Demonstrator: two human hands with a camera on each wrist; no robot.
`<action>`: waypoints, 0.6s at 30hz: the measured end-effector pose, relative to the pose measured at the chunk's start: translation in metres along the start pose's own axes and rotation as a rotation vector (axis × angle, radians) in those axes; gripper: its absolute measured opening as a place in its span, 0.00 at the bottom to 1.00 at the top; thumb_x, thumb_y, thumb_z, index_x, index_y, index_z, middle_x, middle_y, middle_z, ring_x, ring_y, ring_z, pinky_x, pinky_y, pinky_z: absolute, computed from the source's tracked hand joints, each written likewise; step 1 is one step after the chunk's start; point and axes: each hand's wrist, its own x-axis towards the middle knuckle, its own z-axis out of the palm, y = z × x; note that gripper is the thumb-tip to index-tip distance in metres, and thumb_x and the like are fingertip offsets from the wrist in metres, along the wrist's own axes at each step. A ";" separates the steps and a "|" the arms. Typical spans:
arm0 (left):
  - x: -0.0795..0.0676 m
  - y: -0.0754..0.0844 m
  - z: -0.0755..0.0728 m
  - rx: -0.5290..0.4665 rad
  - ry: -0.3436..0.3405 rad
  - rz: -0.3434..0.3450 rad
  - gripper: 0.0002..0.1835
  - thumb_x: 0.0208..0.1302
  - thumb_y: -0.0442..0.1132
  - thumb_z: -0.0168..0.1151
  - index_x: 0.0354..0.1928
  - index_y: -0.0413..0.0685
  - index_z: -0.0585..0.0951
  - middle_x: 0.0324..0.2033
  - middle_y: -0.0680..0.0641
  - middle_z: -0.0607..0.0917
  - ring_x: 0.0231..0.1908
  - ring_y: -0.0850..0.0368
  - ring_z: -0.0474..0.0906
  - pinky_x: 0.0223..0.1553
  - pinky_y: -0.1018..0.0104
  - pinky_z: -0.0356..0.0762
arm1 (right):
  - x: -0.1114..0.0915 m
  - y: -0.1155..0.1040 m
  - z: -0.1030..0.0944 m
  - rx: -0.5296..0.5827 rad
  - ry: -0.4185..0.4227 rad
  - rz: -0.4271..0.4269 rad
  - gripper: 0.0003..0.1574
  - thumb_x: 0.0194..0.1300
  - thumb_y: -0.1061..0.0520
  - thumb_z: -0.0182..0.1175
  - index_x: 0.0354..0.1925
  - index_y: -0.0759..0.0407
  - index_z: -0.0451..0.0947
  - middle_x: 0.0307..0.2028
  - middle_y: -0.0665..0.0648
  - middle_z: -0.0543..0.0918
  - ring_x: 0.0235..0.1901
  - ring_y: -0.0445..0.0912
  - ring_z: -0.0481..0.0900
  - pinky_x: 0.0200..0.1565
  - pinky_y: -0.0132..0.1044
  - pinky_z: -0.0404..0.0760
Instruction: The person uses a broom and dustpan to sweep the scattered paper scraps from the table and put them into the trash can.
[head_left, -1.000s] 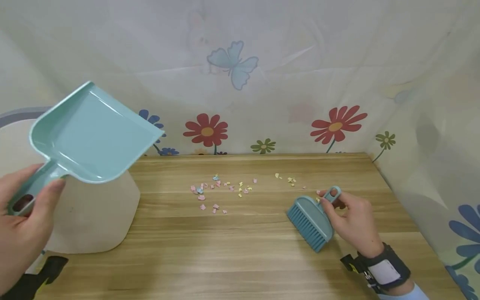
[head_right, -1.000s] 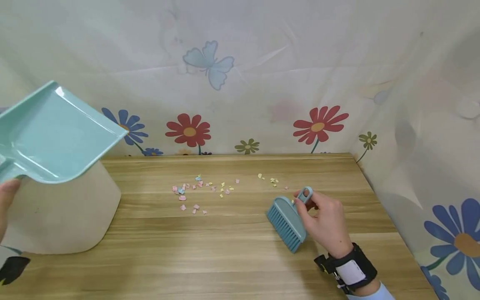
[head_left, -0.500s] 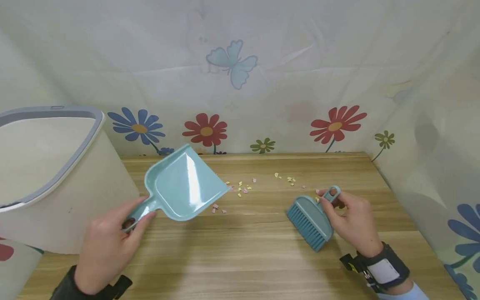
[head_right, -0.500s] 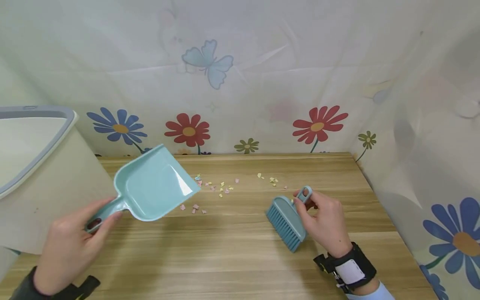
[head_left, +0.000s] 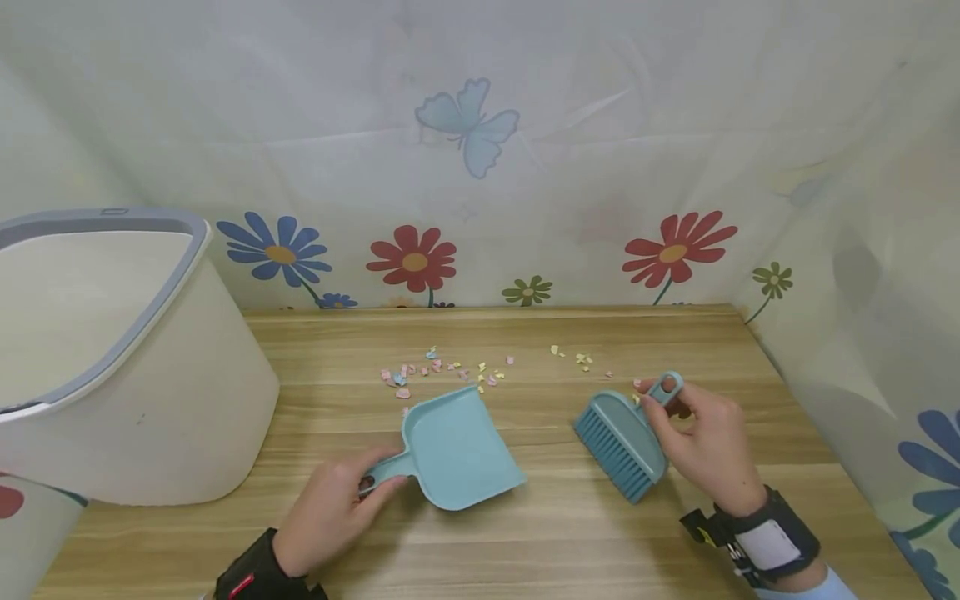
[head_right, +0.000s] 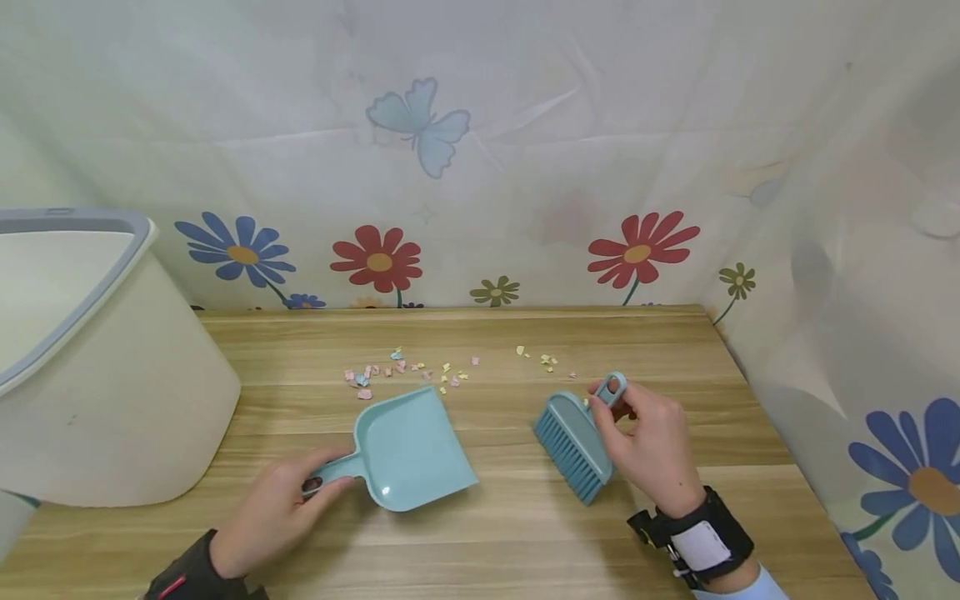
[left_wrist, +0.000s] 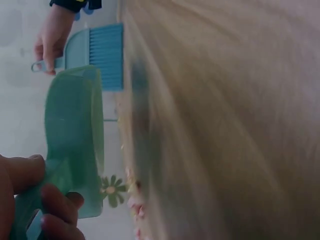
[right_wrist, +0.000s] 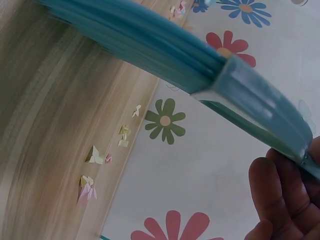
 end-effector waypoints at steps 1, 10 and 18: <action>0.000 0.000 0.003 -0.017 -0.037 -0.020 0.17 0.69 0.46 0.70 0.56 0.49 0.85 0.45 0.53 0.90 0.37 0.73 0.79 0.36 0.73 0.79 | 0.000 0.000 0.000 -0.005 0.001 -0.001 0.15 0.55 0.72 0.73 0.42 0.62 0.88 0.31 0.55 0.90 0.23 0.34 0.76 0.28 0.21 0.75; 0.006 -0.003 0.023 -0.102 -0.263 -0.119 0.20 0.74 0.52 0.64 0.61 0.52 0.83 0.54 0.56 0.88 0.46 0.70 0.81 0.46 0.70 0.80 | -0.002 -0.001 0.001 -0.021 0.001 0.001 0.13 0.57 0.70 0.73 0.41 0.61 0.87 0.31 0.56 0.90 0.23 0.34 0.76 0.26 0.21 0.72; 0.007 -0.007 0.032 -0.110 -0.285 -0.123 0.20 0.74 0.53 0.63 0.61 0.53 0.82 0.56 0.55 0.87 0.52 0.67 0.82 0.49 0.69 0.81 | -0.001 -0.001 0.003 -0.016 0.006 -0.013 0.13 0.57 0.71 0.72 0.42 0.62 0.87 0.31 0.56 0.90 0.23 0.34 0.75 0.27 0.22 0.74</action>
